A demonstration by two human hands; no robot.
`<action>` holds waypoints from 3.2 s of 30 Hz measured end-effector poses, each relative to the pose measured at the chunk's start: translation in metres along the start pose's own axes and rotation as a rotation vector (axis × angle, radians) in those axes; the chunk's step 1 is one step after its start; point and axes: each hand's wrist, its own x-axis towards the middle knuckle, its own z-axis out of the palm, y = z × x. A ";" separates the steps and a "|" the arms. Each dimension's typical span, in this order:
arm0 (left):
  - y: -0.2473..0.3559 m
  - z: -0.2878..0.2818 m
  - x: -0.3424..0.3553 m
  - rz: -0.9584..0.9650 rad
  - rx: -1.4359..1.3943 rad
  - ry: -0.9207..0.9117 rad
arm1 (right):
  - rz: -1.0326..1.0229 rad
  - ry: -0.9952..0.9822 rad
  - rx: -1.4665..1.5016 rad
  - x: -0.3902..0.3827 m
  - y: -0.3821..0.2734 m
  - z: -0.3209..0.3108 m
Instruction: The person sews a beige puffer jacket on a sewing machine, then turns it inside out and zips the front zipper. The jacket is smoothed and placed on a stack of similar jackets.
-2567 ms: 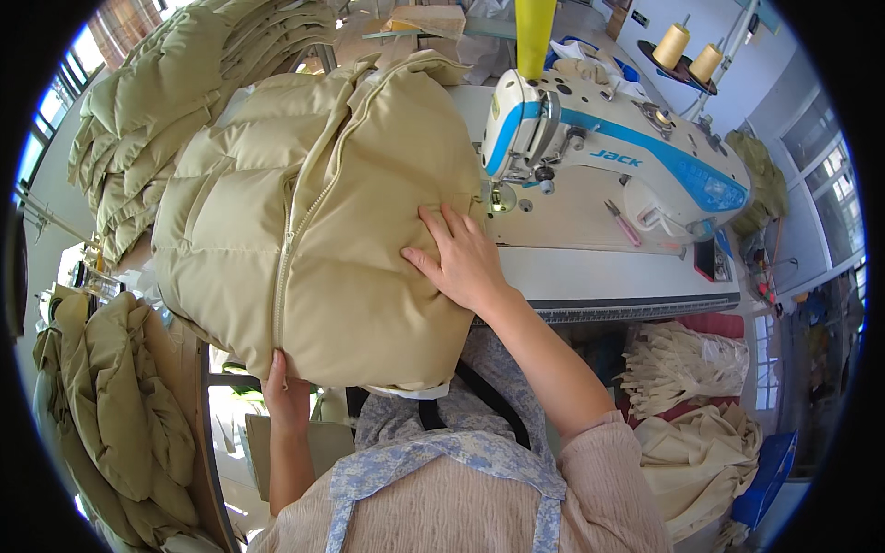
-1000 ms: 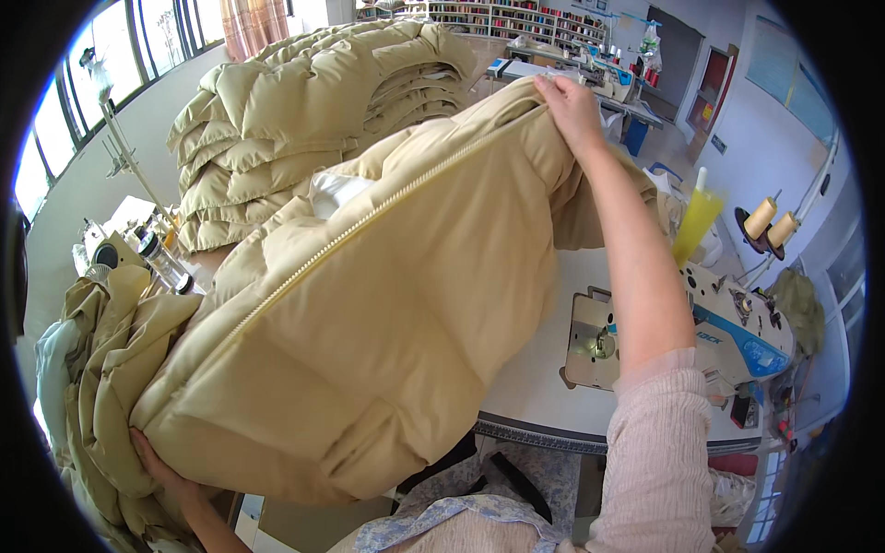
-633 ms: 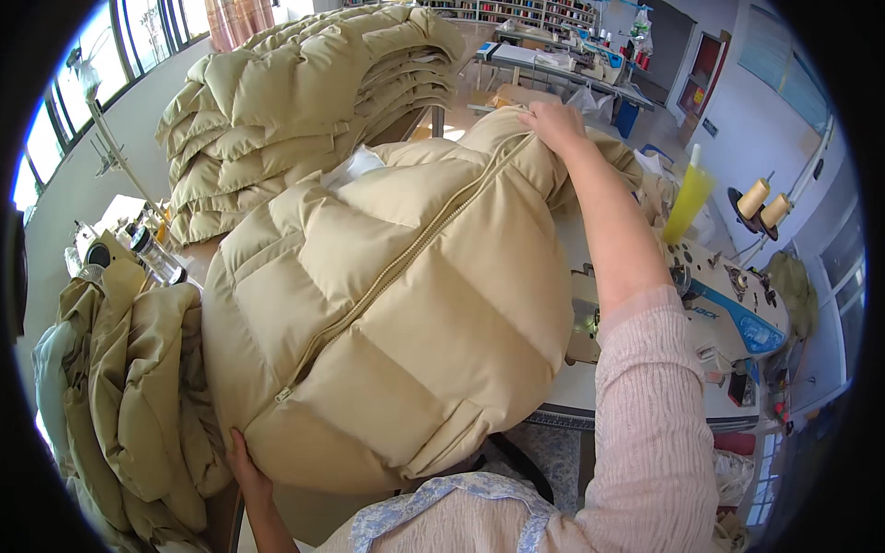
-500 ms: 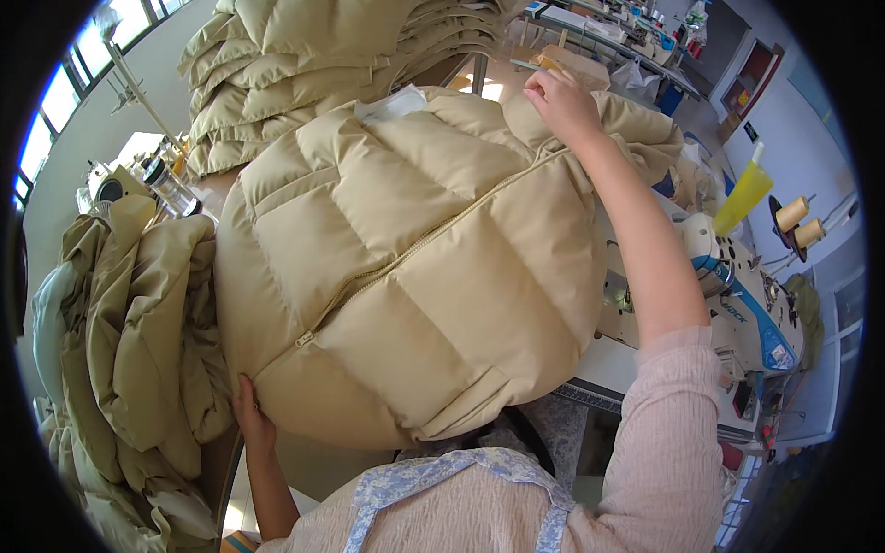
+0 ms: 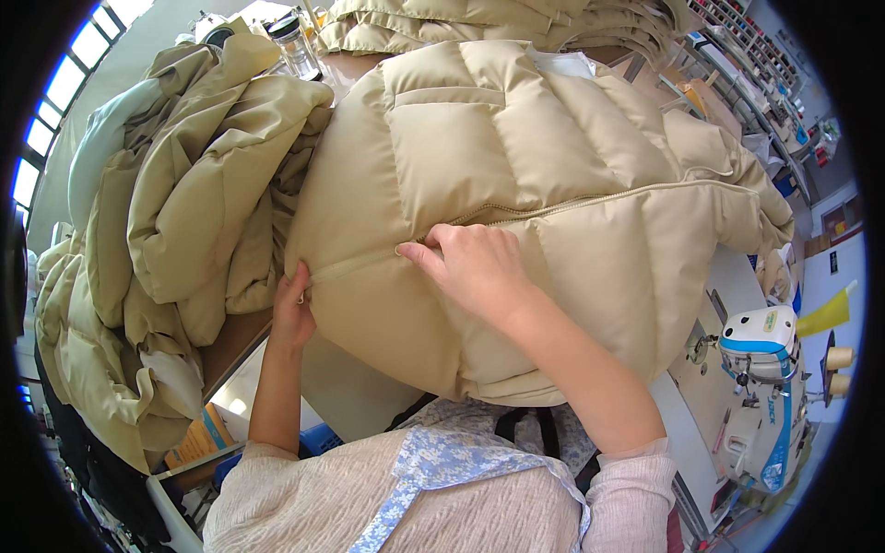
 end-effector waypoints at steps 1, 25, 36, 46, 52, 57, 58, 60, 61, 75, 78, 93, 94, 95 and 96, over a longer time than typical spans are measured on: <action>0.000 0.000 0.000 0.002 0.000 -0.003 | 0.041 -0.036 0.002 0.003 0.000 0.004; -0.009 -0.014 0.004 0.083 0.064 0.041 | -0.175 0.288 -0.007 0.010 -0.003 0.047; -0.013 -0.017 0.007 0.109 0.042 0.029 | -0.198 0.460 -0.243 0.010 -0.009 0.066; -0.003 -0.019 0.015 0.183 0.059 0.093 | -0.017 0.533 0.161 -0.013 0.028 -0.051; -0.008 -0.024 0.021 0.159 0.108 0.105 | 0.327 0.613 0.117 -0.059 0.153 -0.162; -0.013 -0.034 0.017 0.123 0.204 0.151 | 0.482 0.681 -0.044 -0.094 0.227 -0.211; -0.015 -0.036 0.016 0.112 0.241 0.174 | 0.529 0.678 -0.071 -0.098 0.236 -0.215; -0.019 -0.037 0.014 0.099 0.294 0.181 | 0.542 0.727 -0.081 -0.104 0.253 -0.218; -0.021 -0.035 0.013 0.096 0.309 0.165 | 0.565 0.750 -0.074 -0.105 0.259 -0.217; 0.041 0.133 -0.017 0.524 1.200 -0.283 | -0.002 0.288 -0.433 -0.163 0.098 -0.057; 0.016 0.226 0.037 0.867 1.295 -0.755 | 0.058 0.170 -0.447 -0.169 0.101 -0.024; -0.115 0.297 0.168 1.152 1.554 -0.798 | 0.064 0.093 -0.041 -0.222 0.083 0.018; -0.109 0.301 0.163 1.114 1.587 -0.783 | 0.061 0.231 -0.006 -0.222 0.086 0.010; -0.102 0.307 0.156 1.133 1.588 -0.769 | 0.064 0.330 0.051 -0.223 0.091 0.000; -0.096 0.314 0.149 1.079 1.662 -0.760 | 0.028 0.498 0.115 -0.221 0.096 -0.010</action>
